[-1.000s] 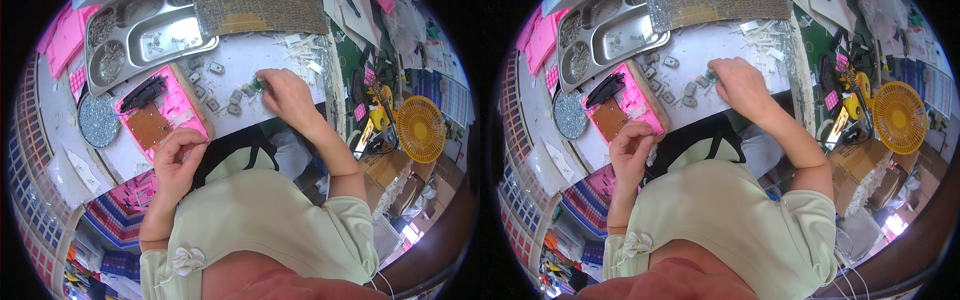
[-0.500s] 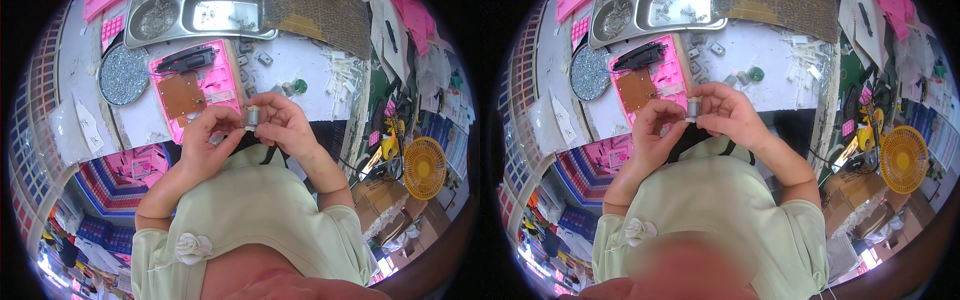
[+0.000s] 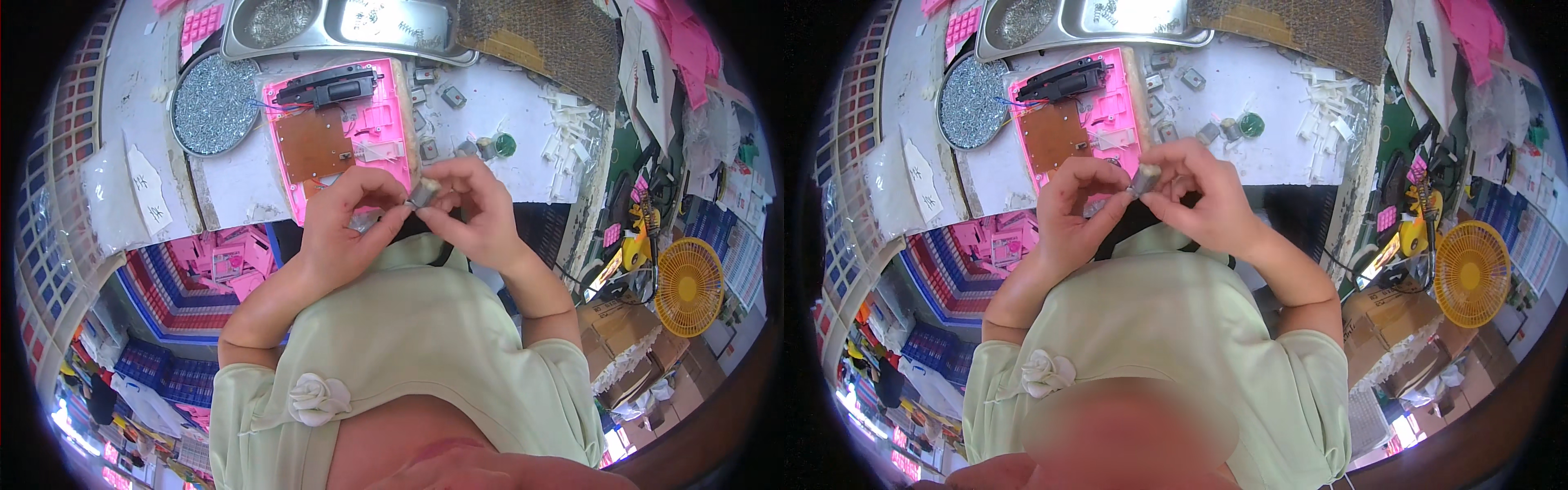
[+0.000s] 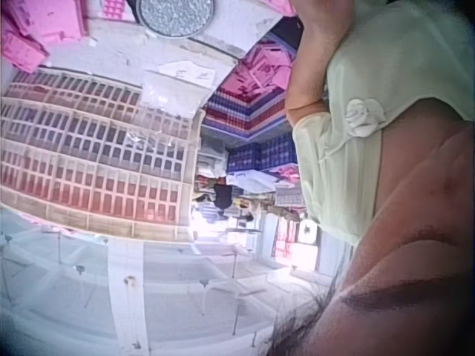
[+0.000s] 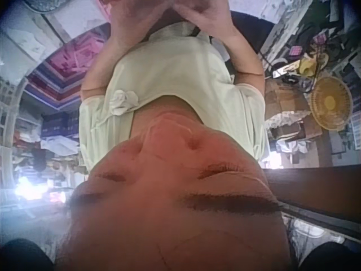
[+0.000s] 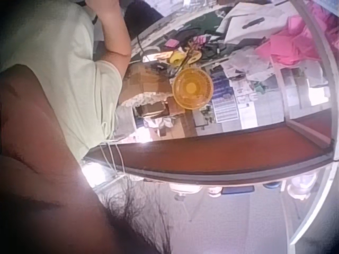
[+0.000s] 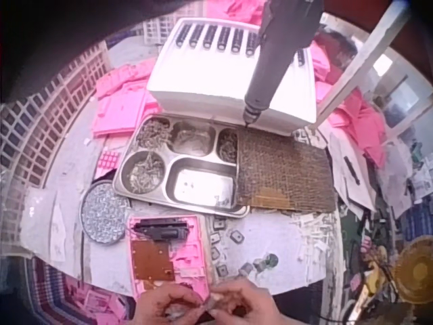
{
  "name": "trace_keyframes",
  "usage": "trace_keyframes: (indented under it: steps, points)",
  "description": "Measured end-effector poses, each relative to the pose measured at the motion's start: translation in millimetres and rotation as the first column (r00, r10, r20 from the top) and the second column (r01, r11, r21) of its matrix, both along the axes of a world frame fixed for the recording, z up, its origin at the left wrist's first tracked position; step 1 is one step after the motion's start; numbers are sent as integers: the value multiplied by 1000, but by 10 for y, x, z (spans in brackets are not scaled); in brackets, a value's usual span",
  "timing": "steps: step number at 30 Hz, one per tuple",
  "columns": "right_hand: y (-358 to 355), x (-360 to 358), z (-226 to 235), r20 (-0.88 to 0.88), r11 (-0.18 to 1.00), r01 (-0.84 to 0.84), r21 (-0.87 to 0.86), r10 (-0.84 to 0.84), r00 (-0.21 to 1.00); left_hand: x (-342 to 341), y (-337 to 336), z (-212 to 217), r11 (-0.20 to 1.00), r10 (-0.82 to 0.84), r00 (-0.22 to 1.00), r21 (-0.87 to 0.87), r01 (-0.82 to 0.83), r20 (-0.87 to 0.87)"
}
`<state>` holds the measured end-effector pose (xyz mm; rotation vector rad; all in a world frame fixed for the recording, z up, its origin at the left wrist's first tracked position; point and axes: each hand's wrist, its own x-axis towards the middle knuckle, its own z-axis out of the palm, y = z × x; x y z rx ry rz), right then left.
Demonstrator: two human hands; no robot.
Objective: Assembling a small pink toy electronic device using hands, an electric screwdriver, and a soldering iron.
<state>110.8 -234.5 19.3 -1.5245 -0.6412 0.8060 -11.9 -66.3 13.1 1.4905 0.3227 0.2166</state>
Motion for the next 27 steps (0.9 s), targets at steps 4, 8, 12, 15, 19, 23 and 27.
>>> trace_keyframes:
  steps: [4, 8, 12, 15, 19, 23, 27]
  points:
    - [62, 234, 36, 617, 983, -165, 84, 79, 783, 23, 119, -23, 849, -99, 977, 529, -17, 189]
    - [91, 162, 68, 654, 986, -148, 79, 61, 754, 1, 127, -37, 935, -32, 969, 351, -57, 243]
    - [97, 90, 53, 536, 988, -125, 94, 55, 842, -64, 199, -2, 949, -92, 977, 315, 28, 190]
    - [102, 6, 34, 322, 986, -114, 120, 70, 944, -72, 204, -3, 939, -72, 981, 343, 7, 178]
    - [155, 67, -10, 276, 942, -199, 269, 123, 953, -81, 203, 1, 950, -17, 983, 310, -41, 182]
    - [226, 94, 78, 271, 987, -123, 108, 90, 958, -62, 245, -20, 918, 11, 980, 386, -89, 201]
    - [320, 144, 162, 320, 997, -73, 30, 60, 946, -60, 297, -75, 890, 19, 979, 443, -110, 205]
